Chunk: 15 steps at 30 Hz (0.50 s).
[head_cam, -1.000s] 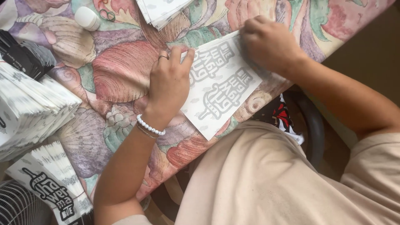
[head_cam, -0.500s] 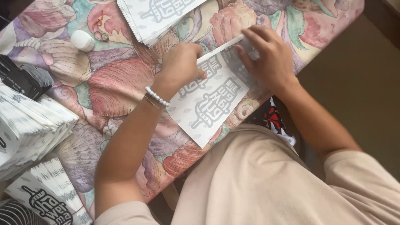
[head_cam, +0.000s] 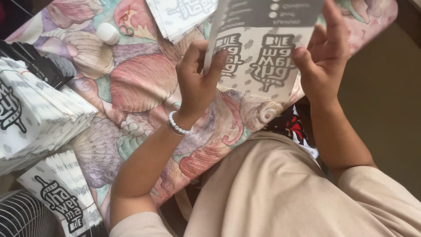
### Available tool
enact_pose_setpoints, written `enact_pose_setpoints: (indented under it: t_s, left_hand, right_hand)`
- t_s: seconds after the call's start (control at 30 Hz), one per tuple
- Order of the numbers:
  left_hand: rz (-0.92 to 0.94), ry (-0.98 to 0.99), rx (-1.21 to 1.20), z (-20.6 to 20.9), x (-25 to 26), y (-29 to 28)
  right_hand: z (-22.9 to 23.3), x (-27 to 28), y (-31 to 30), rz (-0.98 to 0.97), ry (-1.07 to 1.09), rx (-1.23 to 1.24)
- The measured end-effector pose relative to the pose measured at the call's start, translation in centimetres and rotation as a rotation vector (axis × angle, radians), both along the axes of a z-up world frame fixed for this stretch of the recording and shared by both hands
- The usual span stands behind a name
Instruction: Applying printed stickers to paper food wrappers at a packaging station
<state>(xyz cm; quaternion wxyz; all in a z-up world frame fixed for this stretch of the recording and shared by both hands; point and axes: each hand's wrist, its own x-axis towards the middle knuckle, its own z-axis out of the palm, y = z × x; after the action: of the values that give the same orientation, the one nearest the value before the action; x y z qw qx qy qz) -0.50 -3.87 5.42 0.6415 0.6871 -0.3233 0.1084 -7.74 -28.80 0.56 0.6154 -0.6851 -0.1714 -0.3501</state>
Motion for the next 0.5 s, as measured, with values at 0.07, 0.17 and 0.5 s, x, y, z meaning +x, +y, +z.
enact_pose_setpoints:
  t_s: [0.07,0.17,0.5]
  left_hand:
    - [0.004,0.073,-0.018,-1.0,0.0,0.2]
    - [-0.006,0.060,0.022,-2.2,0.7,0.4]
    - [-0.117,-0.008,0.031,-1.2,-0.1,1.4]
  right_hand:
    - [0.2,0.2,0.6,0.046,0.043,-0.027]
    - [2.0,0.0,2.7,-0.034,0.156,-0.066]
    - [2.1,0.8,-4.5,-0.062,0.250,-0.108]
